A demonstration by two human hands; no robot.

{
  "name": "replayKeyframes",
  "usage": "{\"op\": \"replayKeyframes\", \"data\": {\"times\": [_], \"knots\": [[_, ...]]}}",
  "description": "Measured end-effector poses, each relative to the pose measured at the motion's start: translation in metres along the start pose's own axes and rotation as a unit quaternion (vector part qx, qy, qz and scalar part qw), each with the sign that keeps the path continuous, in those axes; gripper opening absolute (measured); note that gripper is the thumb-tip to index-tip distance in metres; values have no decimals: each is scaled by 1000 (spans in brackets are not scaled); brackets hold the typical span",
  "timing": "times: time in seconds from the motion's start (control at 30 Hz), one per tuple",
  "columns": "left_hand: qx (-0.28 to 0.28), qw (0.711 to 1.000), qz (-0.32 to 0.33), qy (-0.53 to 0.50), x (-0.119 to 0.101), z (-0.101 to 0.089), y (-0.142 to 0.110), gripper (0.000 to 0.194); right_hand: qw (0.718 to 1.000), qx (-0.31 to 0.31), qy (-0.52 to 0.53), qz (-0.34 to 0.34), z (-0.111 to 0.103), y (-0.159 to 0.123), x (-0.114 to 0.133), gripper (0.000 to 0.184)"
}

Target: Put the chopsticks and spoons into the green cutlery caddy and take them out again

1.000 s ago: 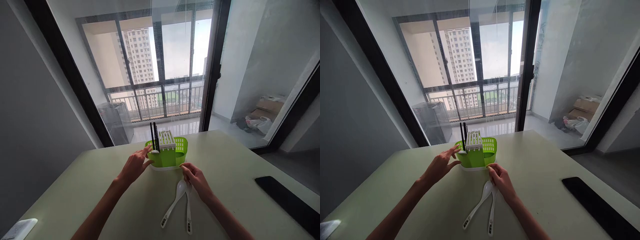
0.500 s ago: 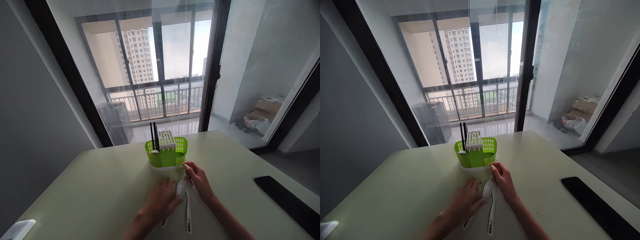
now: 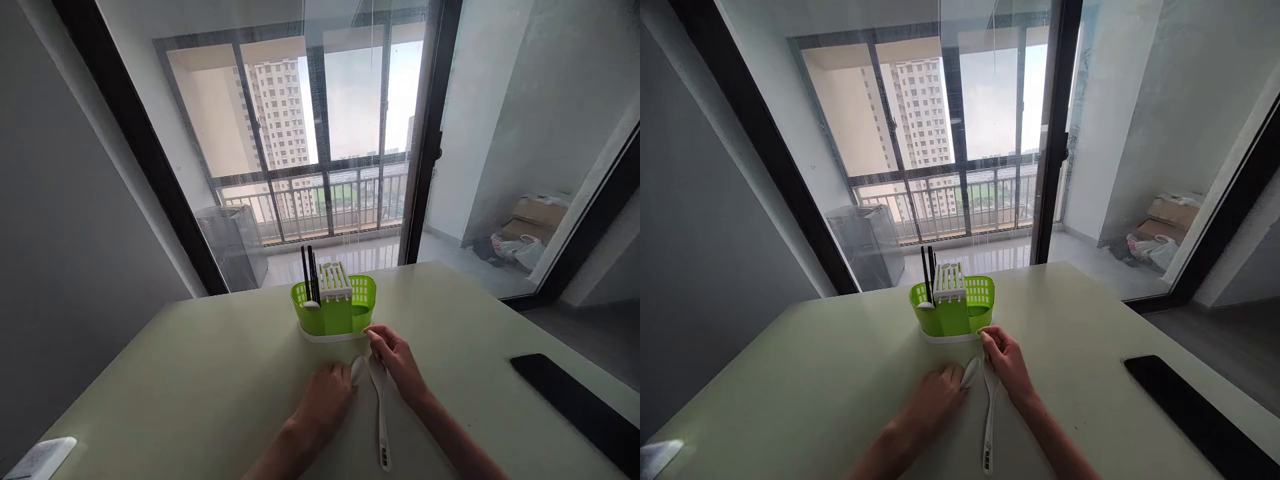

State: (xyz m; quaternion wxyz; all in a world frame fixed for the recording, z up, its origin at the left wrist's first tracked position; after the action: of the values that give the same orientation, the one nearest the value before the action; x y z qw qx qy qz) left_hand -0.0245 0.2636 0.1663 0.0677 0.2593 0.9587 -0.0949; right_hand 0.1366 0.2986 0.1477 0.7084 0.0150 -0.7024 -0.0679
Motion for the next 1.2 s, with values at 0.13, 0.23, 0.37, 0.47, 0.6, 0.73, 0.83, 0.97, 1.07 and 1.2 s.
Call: {"op": "replayKeyframes", "data": {"times": [0.13,0.23,0.37,0.47,0.6,0.73,0.83,0.97,1.07,1.2], "knots": [[-16,999,10,38,2,-2,0,41,1000,3,2,2,0,0,-1,44],[-8,1000,-1,23,1,-7,1,50,1000,2,-1,5,-1,0,-1,46],[-8,1000,-10,-8,5,-13,-1,31,1000,2,-4,2,-1,-1,0,45],[-32,999,-20,-39,9,-20,-5,16,1000,3,-5,3,-1,-1,-2,44],[-103,970,-7,-219,6,-38,-12,12,999,29,-6,-12,-1,-2,-1,41],[-193,856,-9,-479,-5,-54,-14,25,992,122,9,-36,2,-6,5,41],[-252,757,-27,-602,-8,-59,-14,32,974,218,11,-53,6,-11,8,45],[-350,699,-38,-623,-6,-64,-19,29,941,332,32,-52,10,-17,6,47],[-398,703,-36,-589,-5,-65,-25,26,931,355,70,-39,11,-18,3,39],[-404,710,-42,-576,0,-63,-30,28,933,341,116,-15,10,-15,0,34]]}}
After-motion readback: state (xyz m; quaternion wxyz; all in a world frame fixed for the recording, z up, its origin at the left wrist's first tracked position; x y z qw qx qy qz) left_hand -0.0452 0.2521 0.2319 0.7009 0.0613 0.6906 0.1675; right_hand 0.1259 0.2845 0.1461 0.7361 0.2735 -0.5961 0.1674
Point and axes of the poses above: each hand's wrist, its own y-axis towards the middle knuckle, its own z-axis out of the palm, x = y × z, the point moved 2 cm from there along y, towards the middle knuckle, and after that the axes turned 12 degrees about -y, right-handed, at the moved point
